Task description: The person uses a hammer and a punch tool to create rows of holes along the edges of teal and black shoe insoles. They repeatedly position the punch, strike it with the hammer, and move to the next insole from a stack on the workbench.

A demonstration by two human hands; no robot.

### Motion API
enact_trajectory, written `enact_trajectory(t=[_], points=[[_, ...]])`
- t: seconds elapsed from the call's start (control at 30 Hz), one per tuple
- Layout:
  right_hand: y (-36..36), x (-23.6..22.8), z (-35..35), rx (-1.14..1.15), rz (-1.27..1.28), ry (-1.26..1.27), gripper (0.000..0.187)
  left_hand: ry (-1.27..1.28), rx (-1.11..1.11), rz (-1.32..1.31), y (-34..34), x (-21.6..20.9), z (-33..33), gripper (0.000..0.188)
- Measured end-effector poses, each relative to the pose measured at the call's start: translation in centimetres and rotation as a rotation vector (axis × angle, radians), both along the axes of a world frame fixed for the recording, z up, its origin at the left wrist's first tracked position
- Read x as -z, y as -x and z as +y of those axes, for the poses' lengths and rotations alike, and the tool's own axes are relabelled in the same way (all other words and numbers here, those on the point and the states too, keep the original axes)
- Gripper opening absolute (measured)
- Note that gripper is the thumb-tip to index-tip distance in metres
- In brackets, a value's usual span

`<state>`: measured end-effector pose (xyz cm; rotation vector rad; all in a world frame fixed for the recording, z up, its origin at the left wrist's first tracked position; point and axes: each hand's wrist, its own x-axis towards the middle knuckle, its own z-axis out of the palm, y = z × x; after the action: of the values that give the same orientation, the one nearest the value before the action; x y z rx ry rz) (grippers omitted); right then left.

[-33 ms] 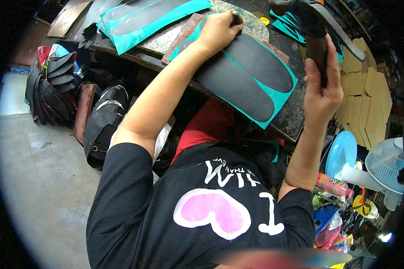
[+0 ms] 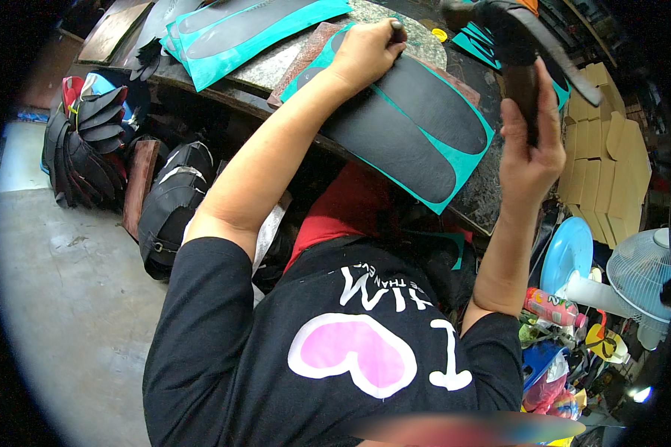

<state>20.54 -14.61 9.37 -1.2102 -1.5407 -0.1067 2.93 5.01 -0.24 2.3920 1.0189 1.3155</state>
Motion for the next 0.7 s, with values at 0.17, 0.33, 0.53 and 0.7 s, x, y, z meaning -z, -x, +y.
enact_trajectory(t=[0.17,0.33,0.53,0.7], points=[[0.0,0.2,-0.2,-0.010,0.053,0.070,0.047,0.565,0.129,-0.536,0.2,0.1,0.1,0.016],[-0.7,-0.6,-0.4,0.014,0.073,0.024,0.049,0.234,0.011,-0.166,0.2,0.0,0.0,0.020],[0.0,2.4,1.1,0.186,-0.251,0.321,0.047,-0.159,0.035,0.245,-1.3,-0.6,-2.0,0.018],[-2.8,3.3,0.3,0.273,-0.119,0.243,0.045,0.560,0.070,-0.505,-1.0,0.2,-0.8,0.016]])
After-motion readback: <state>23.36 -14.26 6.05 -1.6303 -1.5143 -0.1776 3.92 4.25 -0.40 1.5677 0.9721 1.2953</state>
